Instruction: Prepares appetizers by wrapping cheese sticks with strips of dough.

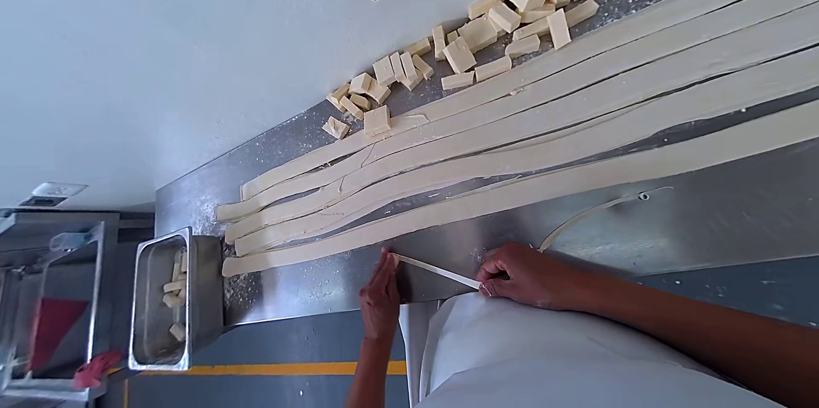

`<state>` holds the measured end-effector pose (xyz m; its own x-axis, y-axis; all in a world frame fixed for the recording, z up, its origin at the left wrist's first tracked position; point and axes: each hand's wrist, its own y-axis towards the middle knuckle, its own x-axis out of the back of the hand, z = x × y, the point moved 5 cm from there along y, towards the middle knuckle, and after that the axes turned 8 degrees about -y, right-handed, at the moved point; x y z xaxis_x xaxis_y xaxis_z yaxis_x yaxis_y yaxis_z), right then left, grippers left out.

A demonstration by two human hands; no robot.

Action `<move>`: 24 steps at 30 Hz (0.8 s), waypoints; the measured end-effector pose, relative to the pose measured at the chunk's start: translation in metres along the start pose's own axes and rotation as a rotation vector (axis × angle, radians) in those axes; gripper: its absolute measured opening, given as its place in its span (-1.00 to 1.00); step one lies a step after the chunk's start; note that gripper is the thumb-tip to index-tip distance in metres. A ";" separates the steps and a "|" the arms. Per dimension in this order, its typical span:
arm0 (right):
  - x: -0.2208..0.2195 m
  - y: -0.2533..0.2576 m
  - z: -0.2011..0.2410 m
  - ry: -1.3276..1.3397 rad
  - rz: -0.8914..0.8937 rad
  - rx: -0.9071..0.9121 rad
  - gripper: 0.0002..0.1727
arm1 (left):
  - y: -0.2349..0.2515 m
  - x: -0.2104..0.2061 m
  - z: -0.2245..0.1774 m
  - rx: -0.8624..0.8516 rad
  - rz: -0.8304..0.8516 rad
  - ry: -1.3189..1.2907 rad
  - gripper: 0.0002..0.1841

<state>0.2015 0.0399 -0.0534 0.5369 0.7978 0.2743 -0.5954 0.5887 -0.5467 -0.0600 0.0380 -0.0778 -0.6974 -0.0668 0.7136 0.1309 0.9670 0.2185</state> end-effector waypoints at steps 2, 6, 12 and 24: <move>-0.002 0.002 0.002 -0.090 0.040 0.044 -0.70 | 0.002 0.001 0.005 0.027 -0.008 -0.009 -0.64; -0.006 0.007 0.007 -0.230 0.098 0.161 -0.67 | 0.005 -0.009 0.000 0.008 -0.030 -0.040 -0.71; -0.014 0.009 0.010 -0.361 0.160 0.225 -0.65 | 0.004 -0.017 -0.012 -0.047 0.088 0.034 -0.68; -0.025 0.014 0.012 -0.311 0.054 0.467 -0.68 | 0.005 -0.033 -0.035 -0.064 0.094 0.142 -0.70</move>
<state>0.1727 0.0301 -0.0584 0.3385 0.7877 0.5147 -0.8565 0.4844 -0.1781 -0.0116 0.0366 -0.0773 -0.5739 -0.0151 0.8188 0.2386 0.9534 0.1848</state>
